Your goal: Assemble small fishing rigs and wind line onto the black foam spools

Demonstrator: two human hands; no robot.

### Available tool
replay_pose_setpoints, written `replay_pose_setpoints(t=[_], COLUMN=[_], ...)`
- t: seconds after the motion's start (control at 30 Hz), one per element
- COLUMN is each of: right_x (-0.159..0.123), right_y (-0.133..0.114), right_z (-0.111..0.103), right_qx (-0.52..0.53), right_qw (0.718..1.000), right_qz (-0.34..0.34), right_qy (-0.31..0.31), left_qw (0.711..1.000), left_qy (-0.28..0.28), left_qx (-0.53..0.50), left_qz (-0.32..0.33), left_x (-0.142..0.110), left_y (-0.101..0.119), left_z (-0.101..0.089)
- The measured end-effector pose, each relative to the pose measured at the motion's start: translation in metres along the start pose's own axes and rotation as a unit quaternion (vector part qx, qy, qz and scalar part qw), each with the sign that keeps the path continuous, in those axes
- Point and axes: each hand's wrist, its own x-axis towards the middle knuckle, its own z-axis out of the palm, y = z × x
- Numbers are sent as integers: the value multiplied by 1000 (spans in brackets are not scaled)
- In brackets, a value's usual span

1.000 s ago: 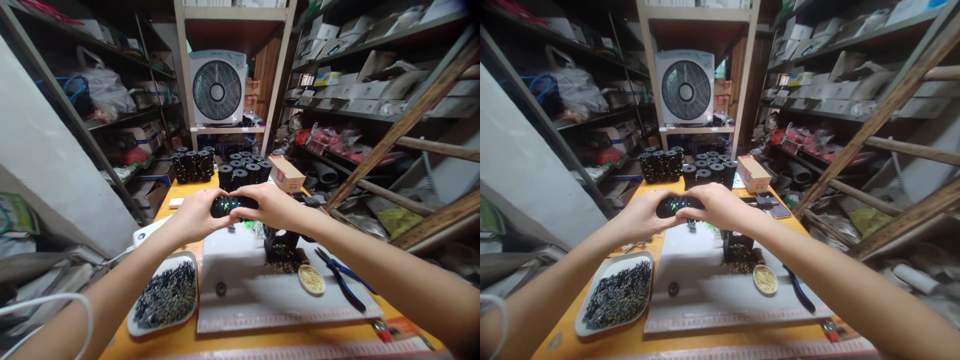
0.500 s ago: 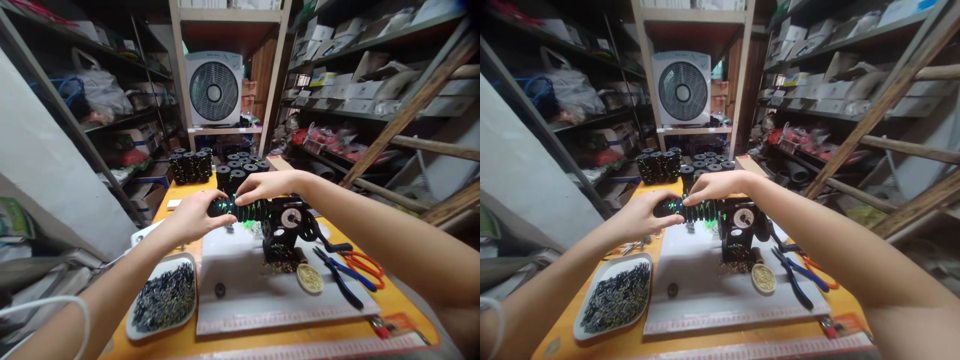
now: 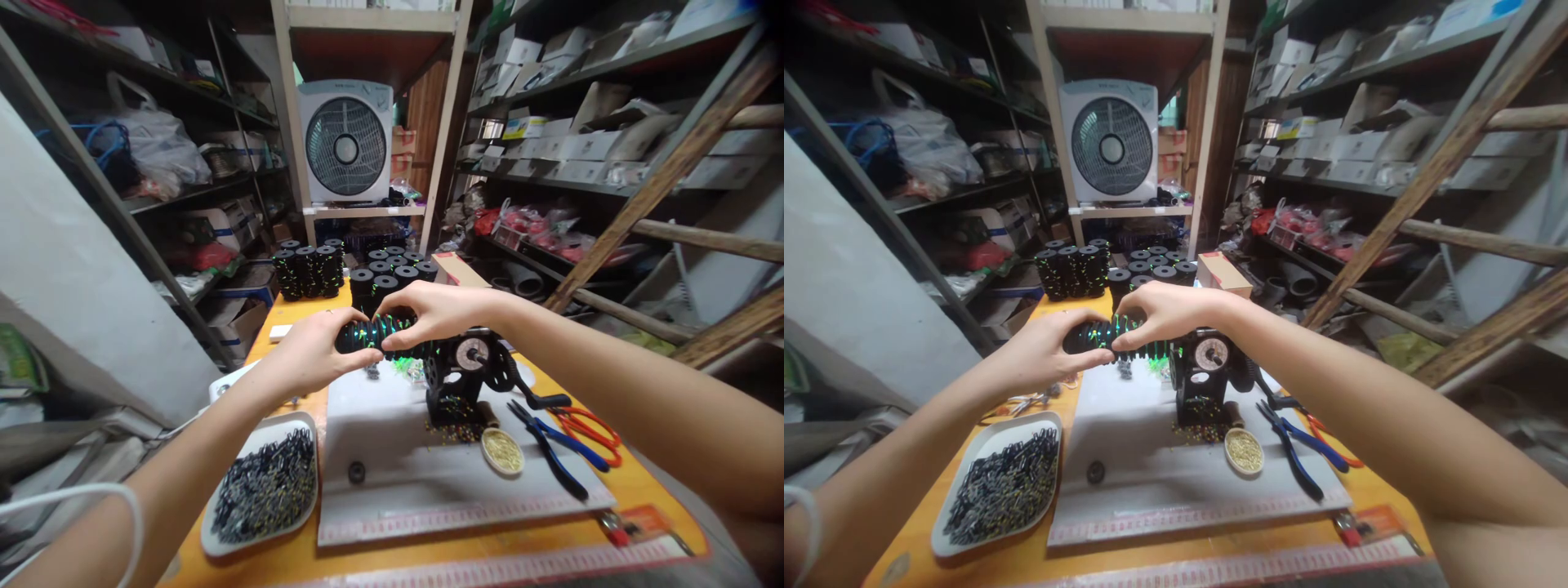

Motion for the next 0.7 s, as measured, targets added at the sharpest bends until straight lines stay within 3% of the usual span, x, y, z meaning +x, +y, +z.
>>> replay_pose_setpoints(t=[0.2,0.33,0.47,0.7], right_x=[9,7,0,-6], right_y=[13,15,8,-5], right_z=[5,5,1,9], right_qx=[71,131,78,-3], right_qw=[996,990,997,999], right_qz=[54,43,24,-12], right_qy=[-22,-23,-15,52], left_qw=[1000,1000,1000,1000], left_qy=[5,5,0,-3], left_qx=[5,7,7,3], left_qz=[-6,-11,-7,-7], left_x=[0,0,0,0], left_y=[2,3,2,1], left_z=[0,-1,-1,-1])
